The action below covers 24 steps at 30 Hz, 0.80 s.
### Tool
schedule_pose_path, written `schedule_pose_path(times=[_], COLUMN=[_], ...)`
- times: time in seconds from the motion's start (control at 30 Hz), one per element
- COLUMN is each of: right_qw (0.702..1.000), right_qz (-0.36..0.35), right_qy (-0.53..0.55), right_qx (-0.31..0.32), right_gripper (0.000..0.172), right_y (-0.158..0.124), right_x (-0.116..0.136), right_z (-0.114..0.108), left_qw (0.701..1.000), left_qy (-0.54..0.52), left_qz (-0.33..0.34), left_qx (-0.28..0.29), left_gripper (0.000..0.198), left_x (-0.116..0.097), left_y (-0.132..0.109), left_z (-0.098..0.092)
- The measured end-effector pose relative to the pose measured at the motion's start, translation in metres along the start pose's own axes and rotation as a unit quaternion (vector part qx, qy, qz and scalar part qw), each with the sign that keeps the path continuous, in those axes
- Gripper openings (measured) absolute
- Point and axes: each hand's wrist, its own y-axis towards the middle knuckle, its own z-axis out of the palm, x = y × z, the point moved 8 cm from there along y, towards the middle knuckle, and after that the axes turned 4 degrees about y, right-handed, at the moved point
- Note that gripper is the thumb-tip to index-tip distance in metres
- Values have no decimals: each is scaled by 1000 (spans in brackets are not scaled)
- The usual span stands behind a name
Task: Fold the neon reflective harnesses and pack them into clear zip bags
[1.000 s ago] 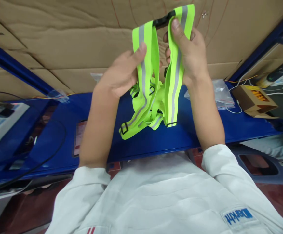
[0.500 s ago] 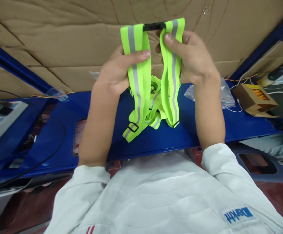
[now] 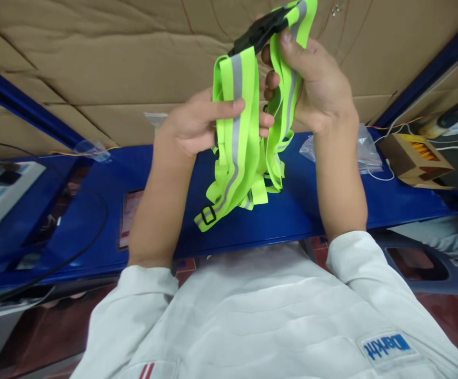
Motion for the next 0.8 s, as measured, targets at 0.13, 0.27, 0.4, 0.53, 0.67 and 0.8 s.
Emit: schedule_pose_path(times=[0.13,0.27,0.4,0.53,0.67,0.8], right_qw=[1000,998,987,982,984,990], right_qz=[-7,-22,-45,-52,-12,-11], right_qy=[8,-51,-143,-160,-153,-115], right_qx=[17,-35,-61,-89,-96,-80], right_gripper=[19,23,35,34,30,28], right_y=[1,1,1,0,1,4], right_x=[-1,-5,-5,2,-2,-9], right_z=[2,1,-4,-9,-11,-12], left_qw=[999,994,983,976,925,949], left_qy=[7,97,151,177,279,256], left_qz=[-25,1,36,17,58,53], left_qx=[22,-44,-95,-124,-251,-178], left_gripper=[26,21,19,22,18,20], left_x=[6,5,-2,2,-5,2], left_y=[1,4,4,5,2,7], left_z=[6,-2,-8,-17,-38,-32])
